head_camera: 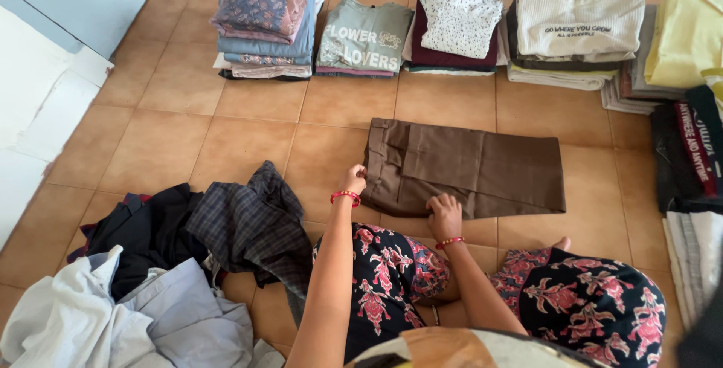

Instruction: The person folds a pair of brown trousers and places them on a stack. Then the person picks up a white short-sleeved shirt, lays it flat, buttons it up, and folds it neatly.

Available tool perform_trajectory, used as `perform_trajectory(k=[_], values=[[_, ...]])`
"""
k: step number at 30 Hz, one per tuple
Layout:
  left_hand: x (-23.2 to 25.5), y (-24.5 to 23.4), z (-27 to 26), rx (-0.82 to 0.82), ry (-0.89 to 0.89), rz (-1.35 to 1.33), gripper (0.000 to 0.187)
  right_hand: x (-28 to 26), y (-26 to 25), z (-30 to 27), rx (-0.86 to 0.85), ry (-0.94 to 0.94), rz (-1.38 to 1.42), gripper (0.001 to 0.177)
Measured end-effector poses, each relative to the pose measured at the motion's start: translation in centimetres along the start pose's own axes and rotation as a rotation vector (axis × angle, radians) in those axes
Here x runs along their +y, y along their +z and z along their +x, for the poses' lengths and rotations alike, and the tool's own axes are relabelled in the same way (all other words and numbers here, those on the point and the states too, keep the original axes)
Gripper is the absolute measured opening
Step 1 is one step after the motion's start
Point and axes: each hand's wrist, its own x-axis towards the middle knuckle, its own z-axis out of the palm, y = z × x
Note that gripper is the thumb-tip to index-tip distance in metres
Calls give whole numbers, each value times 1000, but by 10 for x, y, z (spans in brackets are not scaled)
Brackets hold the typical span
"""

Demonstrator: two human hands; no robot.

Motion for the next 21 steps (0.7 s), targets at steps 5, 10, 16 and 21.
perform_trajectory(k=[5, 10, 16, 21], values=[[-4, -8, -5, -52, -135, 355, 49, 0, 4, -6, -80, 28, -16, 27], [-14, -11, -19, -263, -411, 14, 72, -11, -5, -5, -64, 45, 26, 28], [-8, 1, -14, -278, -478, -256, 67, -35, -17, 1, -42, -125, 79, 19], [-3, 5, -3, -144, -278, -421, 37, -30, -12, 0, -5, -164, 61, 17]])
